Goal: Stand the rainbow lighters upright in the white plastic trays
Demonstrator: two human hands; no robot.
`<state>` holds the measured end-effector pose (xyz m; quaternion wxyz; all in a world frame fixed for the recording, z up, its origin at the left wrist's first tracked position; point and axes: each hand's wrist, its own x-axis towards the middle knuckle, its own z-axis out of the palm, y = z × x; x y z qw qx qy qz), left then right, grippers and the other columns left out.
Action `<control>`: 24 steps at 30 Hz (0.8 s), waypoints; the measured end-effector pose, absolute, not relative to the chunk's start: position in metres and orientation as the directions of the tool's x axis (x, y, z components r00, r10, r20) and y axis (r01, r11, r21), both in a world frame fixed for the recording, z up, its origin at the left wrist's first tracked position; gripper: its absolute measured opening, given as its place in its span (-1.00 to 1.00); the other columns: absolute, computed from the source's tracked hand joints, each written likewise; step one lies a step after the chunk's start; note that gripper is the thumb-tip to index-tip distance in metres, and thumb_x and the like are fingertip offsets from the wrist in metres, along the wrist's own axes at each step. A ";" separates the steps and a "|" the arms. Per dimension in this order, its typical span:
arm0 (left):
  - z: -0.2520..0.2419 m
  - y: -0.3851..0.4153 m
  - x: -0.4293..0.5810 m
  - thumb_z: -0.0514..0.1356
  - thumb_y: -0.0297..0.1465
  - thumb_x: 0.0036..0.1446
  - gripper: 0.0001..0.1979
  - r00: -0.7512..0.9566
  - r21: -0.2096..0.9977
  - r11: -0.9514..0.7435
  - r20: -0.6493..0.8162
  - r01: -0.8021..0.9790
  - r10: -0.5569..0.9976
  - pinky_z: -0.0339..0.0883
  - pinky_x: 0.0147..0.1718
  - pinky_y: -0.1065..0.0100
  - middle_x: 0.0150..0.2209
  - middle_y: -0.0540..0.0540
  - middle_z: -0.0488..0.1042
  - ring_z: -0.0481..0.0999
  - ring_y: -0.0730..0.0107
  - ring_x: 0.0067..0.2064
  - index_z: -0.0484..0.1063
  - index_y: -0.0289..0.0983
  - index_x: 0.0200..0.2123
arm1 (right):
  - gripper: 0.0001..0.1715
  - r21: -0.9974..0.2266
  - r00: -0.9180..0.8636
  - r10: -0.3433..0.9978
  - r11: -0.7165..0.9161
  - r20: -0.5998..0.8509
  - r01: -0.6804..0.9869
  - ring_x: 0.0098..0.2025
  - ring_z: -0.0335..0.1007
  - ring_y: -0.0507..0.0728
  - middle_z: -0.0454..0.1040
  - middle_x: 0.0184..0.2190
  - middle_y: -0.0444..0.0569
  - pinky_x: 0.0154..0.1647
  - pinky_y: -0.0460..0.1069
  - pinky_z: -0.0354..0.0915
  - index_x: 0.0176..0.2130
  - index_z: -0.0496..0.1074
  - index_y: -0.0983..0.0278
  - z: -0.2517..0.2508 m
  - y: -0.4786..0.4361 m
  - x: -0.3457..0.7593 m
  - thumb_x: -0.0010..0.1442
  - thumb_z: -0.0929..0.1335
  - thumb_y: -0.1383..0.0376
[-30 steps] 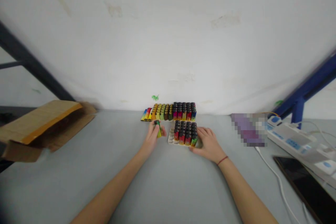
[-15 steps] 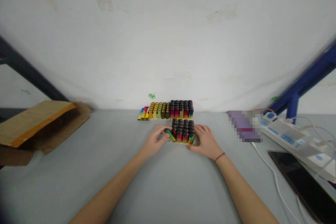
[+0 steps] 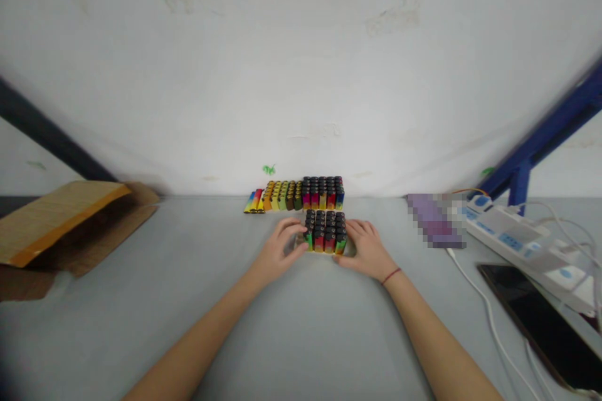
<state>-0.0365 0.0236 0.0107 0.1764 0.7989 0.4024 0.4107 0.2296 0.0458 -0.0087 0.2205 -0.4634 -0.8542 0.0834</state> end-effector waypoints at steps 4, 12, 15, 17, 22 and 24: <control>0.011 0.023 -0.039 0.15 -0.33 0.26 -0.68 0.415 0.583 -0.648 0.498 0.489 0.761 0.33 0.16 0.14 0.14 -0.23 0.31 0.40 0.21 0.19 0.35 -0.20 0.07 | -0.25 -0.366 -0.493 0.824 0.565 0.278 0.739 0.16 0.26 0.40 0.41 0.16 0.19 0.19 0.29 0.15 0.12 0.38 0.29 -0.007 0.048 0.232 0.03 0.47 0.01; 0.013 0.021 -0.041 0.09 -0.35 0.30 -0.75 0.482 0.537 -0.710 0.522 0.455 0.704 0.37 0.13 0.19 0.06 -0.20 0.36 0.45 0.27 0.12 0.40 -0.17 0.02 | -0.18 -0.385 -0.526 0.810 0.586 0.259 0.713 0.18 0.24 0.41 0.39 0.17 0.19 0.22 0.31 0.13 0.15 0.39 0.28 -0.007 0.050 0.238 -0.03 0.49 0.01; 0.013 0.031 -0.049 0.08 -0.33 0.30 -0.69 0.448 0.523 -0.718 0.561 0.459 0.696 0.35 0.15 0.17 0.08 -0.21 0.39 0.44 0.26 0.13 0.37 -0.19 0.08 | -0.20 -0.390 -0.527 0.807 0.590 0.265 0.707 0.18 0.25 0.40 0.40 0.17 0.17 0.21 0.30 0.13 0.16 0.39 0.25 -0.007 0.049 0.238 -0.01 0.48 0.01; 0.014 0.044 -0.063 0.04 -0.33 0.32 -0.66 0.299 0.537 -0.639 0.589 0.551 0.751 0.32 0.17 0.12 0.06 -0.22 0.44 0.43 0.24 0.13 0.35 -0.22 0.12 | -0.19 -0.384 -0.523 0.809 0.587 0.266 0.712 0.17 0.26 0.40 0.40 0.17 0.19 0.21 0.29 0.13 0.15 0.39 0.29 -0.007 0.048 0.237 -0.01 0.48 0.01; 0.011 0.079 -0.114 -0.09 -0.39 0.32 -0.57 -0.144 0.504 -0.146 0.493 0.852 0.858 0.16 0.26 0.00 0.16 -0.30 0.44 0.36 0.10 0.22 0.36 -0.30 0.17 | -0.20 -0.354 -0.511 0.817 0.577 0.268 0.736 0.16 0.26 0.41 0.41 0.16 0.23 0.21 0.30 0.13 0.13 0.41 0.31 -0.005 0.046 0.233 -0.04 0.48 0.02; 0.008 0.082 -0.128 -0.10 -0.37 0.32 -0.53 -0.181 0.435 -0.015 0.405 0.900 0.896 0.09 0.29 -0.01 0.26 -0.31 0.34 0.26 0.04 0.30 0.32 -0.33 0.22 | -0.20 -0.352 -0.512 0.817 0.577 0.267 0.737 0.16 0.26 0.41 0.41 0.16 0.21 0.21 0.31 0.13 0.14 0.40 0.28 -0.005 0.046 0.233 -0.03 0.48 0.02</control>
